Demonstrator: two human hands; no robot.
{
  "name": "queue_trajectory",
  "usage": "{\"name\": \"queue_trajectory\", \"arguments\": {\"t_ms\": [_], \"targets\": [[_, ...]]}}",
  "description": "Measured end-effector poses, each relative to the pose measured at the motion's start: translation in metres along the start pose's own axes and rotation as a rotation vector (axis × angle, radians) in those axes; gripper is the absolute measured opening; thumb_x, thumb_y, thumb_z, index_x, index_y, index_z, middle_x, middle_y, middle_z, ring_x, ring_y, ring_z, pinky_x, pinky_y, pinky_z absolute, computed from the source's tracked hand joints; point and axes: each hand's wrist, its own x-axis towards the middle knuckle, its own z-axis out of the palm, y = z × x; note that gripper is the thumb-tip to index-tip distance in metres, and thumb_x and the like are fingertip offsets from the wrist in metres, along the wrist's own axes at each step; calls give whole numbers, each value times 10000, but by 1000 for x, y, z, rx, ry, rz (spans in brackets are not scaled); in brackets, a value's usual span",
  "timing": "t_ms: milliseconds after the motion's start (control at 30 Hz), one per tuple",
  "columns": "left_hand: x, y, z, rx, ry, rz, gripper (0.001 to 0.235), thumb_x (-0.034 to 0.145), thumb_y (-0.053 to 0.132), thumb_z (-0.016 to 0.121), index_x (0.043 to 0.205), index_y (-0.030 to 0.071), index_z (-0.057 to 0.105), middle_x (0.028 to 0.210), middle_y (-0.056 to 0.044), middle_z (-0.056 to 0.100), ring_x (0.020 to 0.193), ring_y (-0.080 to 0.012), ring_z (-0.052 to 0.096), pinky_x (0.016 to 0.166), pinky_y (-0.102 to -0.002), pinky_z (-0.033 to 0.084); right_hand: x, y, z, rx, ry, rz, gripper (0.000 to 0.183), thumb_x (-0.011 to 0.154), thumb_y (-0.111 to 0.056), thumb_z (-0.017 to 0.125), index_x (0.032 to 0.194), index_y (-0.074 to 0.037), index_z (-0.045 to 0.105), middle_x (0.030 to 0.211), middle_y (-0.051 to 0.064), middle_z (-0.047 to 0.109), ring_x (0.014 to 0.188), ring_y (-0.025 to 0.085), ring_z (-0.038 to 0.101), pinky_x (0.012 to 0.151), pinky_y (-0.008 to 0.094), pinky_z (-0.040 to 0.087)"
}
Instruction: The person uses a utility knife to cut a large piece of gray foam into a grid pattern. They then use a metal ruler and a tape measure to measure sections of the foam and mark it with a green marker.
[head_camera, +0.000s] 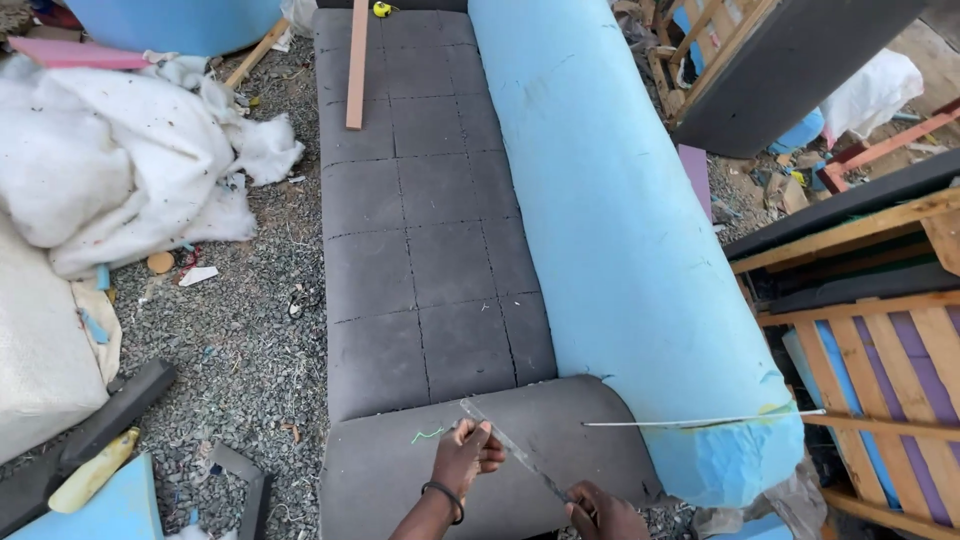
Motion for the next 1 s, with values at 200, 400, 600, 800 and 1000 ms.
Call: {"name": "queue_trajectory", "arguments": {"t_ms": [200,400,600,800,1000], "targets": [[-26,-3,5,32,-47,-35,377,1126,387,899,1138,62,708,973,-276,887,893,-347,918,839,-446,787,-44,-49,15,229,30,182,466,1085,-723,707,1414,-436,871,1128,-125,959,1084,68,913,969,275,629],[-64,7,7,-12,67,-36,402,1118,335,926,970,88,645,929,-194,801,909,-347,922,869,-504,799,-67,-60,8,199,92,134,409,1162,-749,682,1132,-355,789,955,-59,790,882,127,735,845,339,513],[-78,6,4,-4,68,27,366,1086,303,922,983,72,659,884,-254,852,871,-367,902,825,-476,738,-98,-95,13,320,231,-121,450,1106,-612,691,1378,-285,837,1236,45,953,1058,308,885,875,474,599],[-95,-2,11,70,31,114,378,1042,388,921,1042,54,744,967,-201,841,985,-357,926,929,-491,760,-95,-109,1,324,247,-298,424,1136,-530,658,1412,-261,836,1203,94,917,1039,376,836,828,534,562],[-107,-20,24,103,75,114,370,1020,408,935,1078,79,775,1111,-165,872,1040,-339,942,974,-506,753,-85,-95,-17,321,180,-330,260,1126,-388,675,1214,-263,885,1029,-7,919,890,256,772,783,482,523]]}}
